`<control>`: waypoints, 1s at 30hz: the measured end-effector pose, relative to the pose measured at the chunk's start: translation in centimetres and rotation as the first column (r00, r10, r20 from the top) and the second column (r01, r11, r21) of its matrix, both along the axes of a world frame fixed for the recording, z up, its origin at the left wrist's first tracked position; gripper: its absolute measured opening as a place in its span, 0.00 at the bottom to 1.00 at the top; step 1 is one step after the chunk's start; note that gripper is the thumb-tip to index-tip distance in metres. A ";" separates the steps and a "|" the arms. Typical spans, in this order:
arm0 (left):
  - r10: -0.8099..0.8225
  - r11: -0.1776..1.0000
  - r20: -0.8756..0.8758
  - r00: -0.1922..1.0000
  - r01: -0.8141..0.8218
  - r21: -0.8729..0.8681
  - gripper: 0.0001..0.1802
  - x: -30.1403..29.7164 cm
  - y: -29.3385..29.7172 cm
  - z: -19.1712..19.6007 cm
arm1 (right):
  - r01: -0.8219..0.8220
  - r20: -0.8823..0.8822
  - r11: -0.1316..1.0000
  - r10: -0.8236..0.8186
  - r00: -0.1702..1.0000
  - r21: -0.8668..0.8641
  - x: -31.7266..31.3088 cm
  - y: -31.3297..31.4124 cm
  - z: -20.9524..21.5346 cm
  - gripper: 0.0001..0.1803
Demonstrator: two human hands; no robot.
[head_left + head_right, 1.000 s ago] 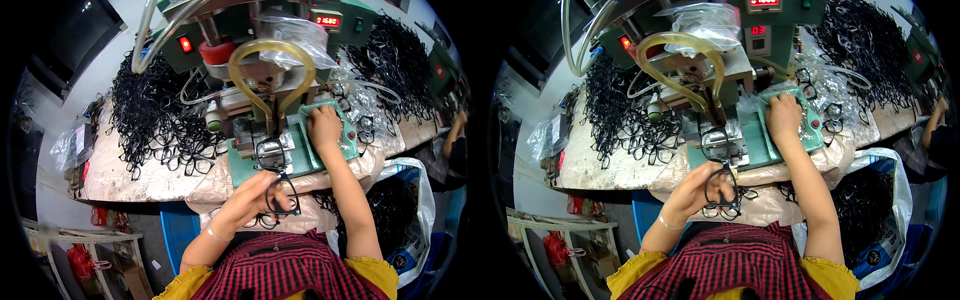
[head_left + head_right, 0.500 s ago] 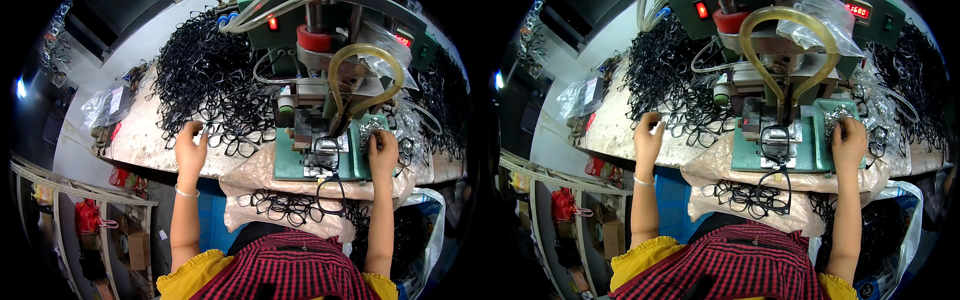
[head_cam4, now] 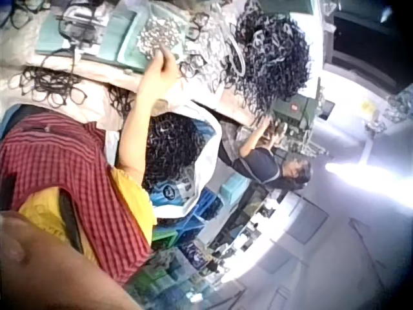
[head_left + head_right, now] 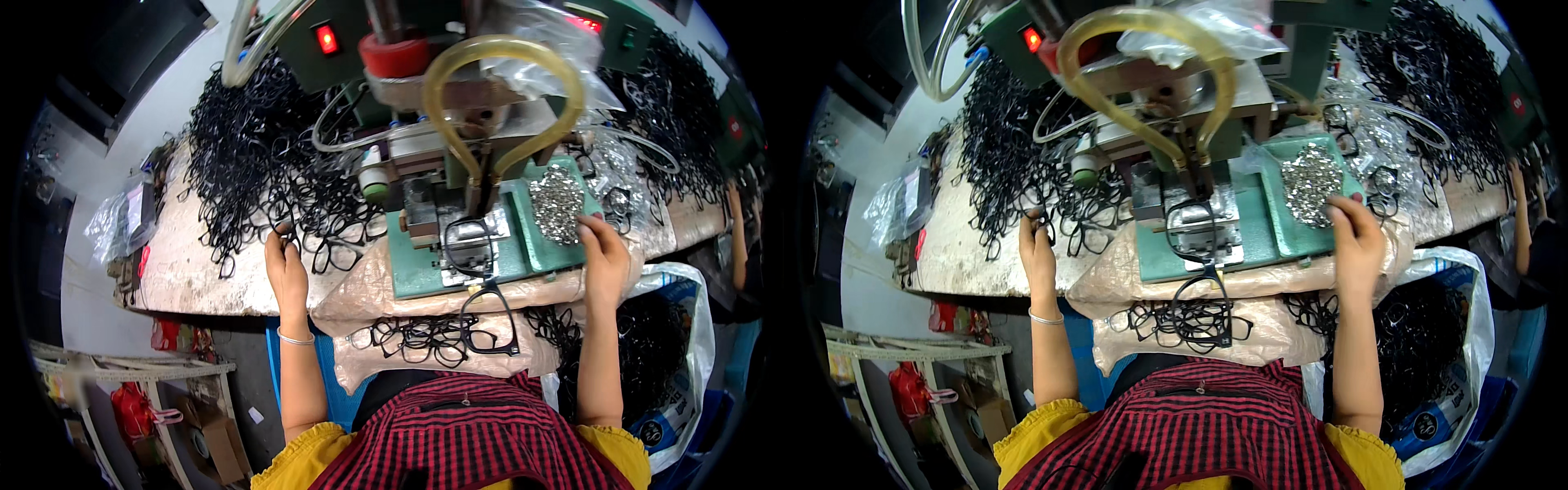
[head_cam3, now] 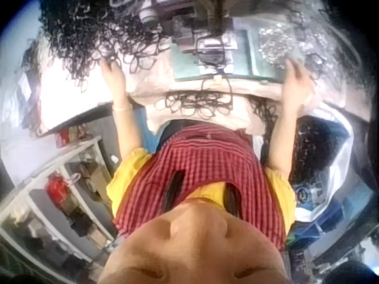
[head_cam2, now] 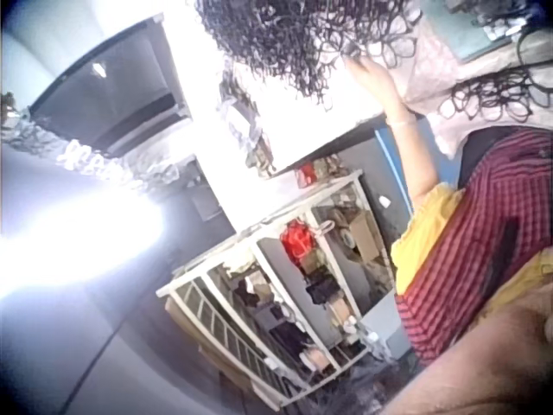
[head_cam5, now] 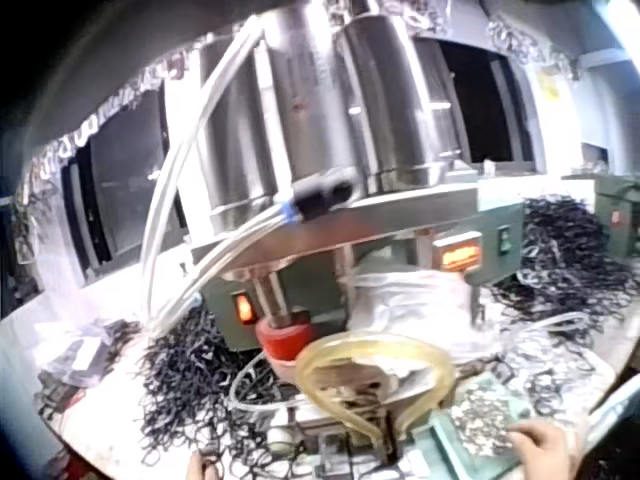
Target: The person assembles eyeglasses by placing frames into a machine, inserting small metal components, and operating the machine to secure them. The person repeatedly picks frames from a pile, loads them into the machine, and places finished units into a white sack.
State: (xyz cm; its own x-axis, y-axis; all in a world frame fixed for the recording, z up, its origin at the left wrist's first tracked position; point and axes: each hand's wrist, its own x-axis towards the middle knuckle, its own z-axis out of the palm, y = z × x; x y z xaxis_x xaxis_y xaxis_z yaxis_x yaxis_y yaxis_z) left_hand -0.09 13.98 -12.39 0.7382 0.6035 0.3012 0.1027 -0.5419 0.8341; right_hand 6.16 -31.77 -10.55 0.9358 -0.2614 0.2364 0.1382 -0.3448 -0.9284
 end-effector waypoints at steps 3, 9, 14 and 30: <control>-0.055 0.997 0.074 0.996 0.059 -0.051 0.15 1.4 -3.2 1.6 | -0.196 0.089 0.959 0.181 0.980 0.205 2.1 5.3 3.1 0.08; -0.021 0.917 0.222 0.975 0.107 -0.383 0.16 0.4 -6.2 -2.7 | -0.267 0.331 0.964 0.246 0.911 0.019 1.7 11.8 4.1 0.12; -0.312 0.746 0.710 0.631 0.626 -0.228 0.09 0.1 -10.8 6.9 | -0.417 0.250 0.789 0.337 0.908 0.450 1.1 12.1 5.3 0.26; -0.901 0.380 0.122 0.416 0.622 0.685 0.09 1.2 -16.7 9.8 | 0.101 0.168 0.724 0.021 0.985 -0.683 3.9 2.4 -1.1 0.13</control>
State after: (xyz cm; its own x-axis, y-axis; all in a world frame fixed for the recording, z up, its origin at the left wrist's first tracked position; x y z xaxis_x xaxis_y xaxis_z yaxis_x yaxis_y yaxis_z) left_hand 1.15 -2.72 -2.57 0.4829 -0.4986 0.7199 -0.8475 -0.4728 0.2411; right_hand 10.07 -29.41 -11.61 0.8636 -0.0062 0.5041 0.2278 -0.8872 -0.4013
